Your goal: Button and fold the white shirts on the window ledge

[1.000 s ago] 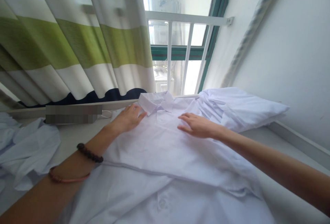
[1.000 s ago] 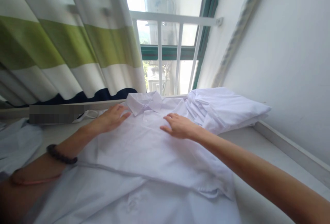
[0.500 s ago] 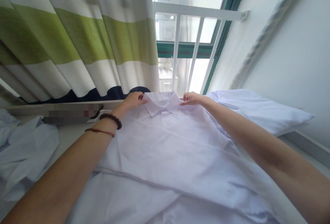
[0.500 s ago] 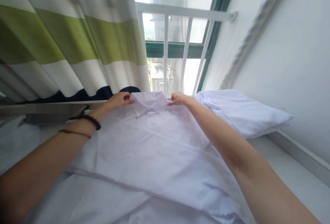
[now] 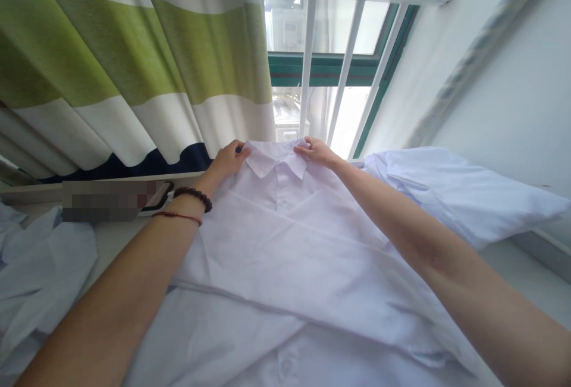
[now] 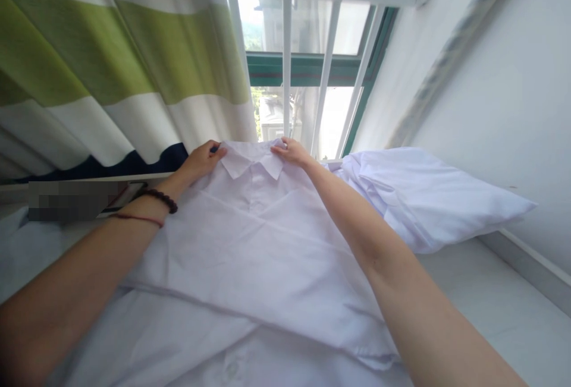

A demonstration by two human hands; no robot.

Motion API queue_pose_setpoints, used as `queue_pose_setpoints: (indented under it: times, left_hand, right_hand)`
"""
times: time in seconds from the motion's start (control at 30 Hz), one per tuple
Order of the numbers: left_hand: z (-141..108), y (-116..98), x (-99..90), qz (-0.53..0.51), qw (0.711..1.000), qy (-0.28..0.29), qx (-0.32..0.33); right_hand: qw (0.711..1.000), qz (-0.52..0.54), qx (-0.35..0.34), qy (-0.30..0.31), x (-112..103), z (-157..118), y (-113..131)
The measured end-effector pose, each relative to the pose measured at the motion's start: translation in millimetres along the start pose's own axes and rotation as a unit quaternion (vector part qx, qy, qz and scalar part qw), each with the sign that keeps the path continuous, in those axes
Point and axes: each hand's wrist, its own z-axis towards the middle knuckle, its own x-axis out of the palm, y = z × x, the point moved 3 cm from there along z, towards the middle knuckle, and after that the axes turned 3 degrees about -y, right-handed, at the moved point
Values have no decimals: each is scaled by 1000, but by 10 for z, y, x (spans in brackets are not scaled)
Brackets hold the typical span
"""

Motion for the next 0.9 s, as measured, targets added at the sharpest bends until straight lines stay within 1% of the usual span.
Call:
queue_pose_setpoints:
  times: [0.03,0.07,0.13,0.17,0.2,0.23,0.27,0.33,0.37,0.43,0.5,0.53,0.57,0.63,0.7,0.73,0.8,0.83,0.87,0.9]
  left_hand:
    - [24,20,1,2,1000,16,5]
    - [47,35,2,4,999,34,12]
    - [92,54,1,8,998,62,26]
    - [117,61,-1,13,997,63,30]
    - [143,67,-3,19,998,57,33]
    - [170,72,-3,27,998,44,34]
    - [198,77,-2,35,998,27,34]
    - [256,82,-2,51,998,-9,28]
    - [285,80,-9,57,998,-25,24]
    - [337,58,-57,69,995,-66,24]
    - [364,6,-155,72,991,-108,38]
    - [359,-28,-217,68,989,-122,47]
    - [339,-67,-281,57,989,-123,55]
    - [236,-158,-405,26,993,-92,71]
    - [28,-272,-532,14,993,-73,96]
    - [-117,-337,-598,28,989,-86,113]
    - [-476,-473,-715,91,973,-150,150]
    - [-673,-538,-738,126,965,-157,169]
    - [-872,-602,-728,148,959,-135,201]
    - [-1071,-662,-686,147,954,-82,247]
  right_hand:
    - [1000,17,4,10,-19,17,-27]
    - [999,40,12,34,-37,35,-59]
    - [987,96,34,122,-53,75,-122]
    - [977,119,45,169,-53,101,-149]
    - [969,133,51,200,-54,137,-169]
    - [968,134,45,206,-60,187,-180]
    - [974,124,28,185,-71,249,-179]
    - [992,78,-28,93,-110,375,-139]
    - [996,48,-62,44,-135,422,-99]
    - [992,-19,-125,-25,-195,465,9]
    - [978,-77,-181,-63,-288,424,134]
    - [971,-100,-205,-76,-347,371,197]
    - [963,-117,-224,-88,-412,296,254]
    - [954,-137,-246,-104,-546,89,354]
    - [950,-144,-250,-116,-665,-184,436]
    - [950,-148,-249,-119,-713,-340,475]
    - [946,-164,-257,-111,-776,-687,554]
    - [942,-176,-268,-95,-785,-874,591]
    - [937,-192,-284,-66,-776,-1064,622]
    - [929,-211,-301,-28,-747,-1257,642]
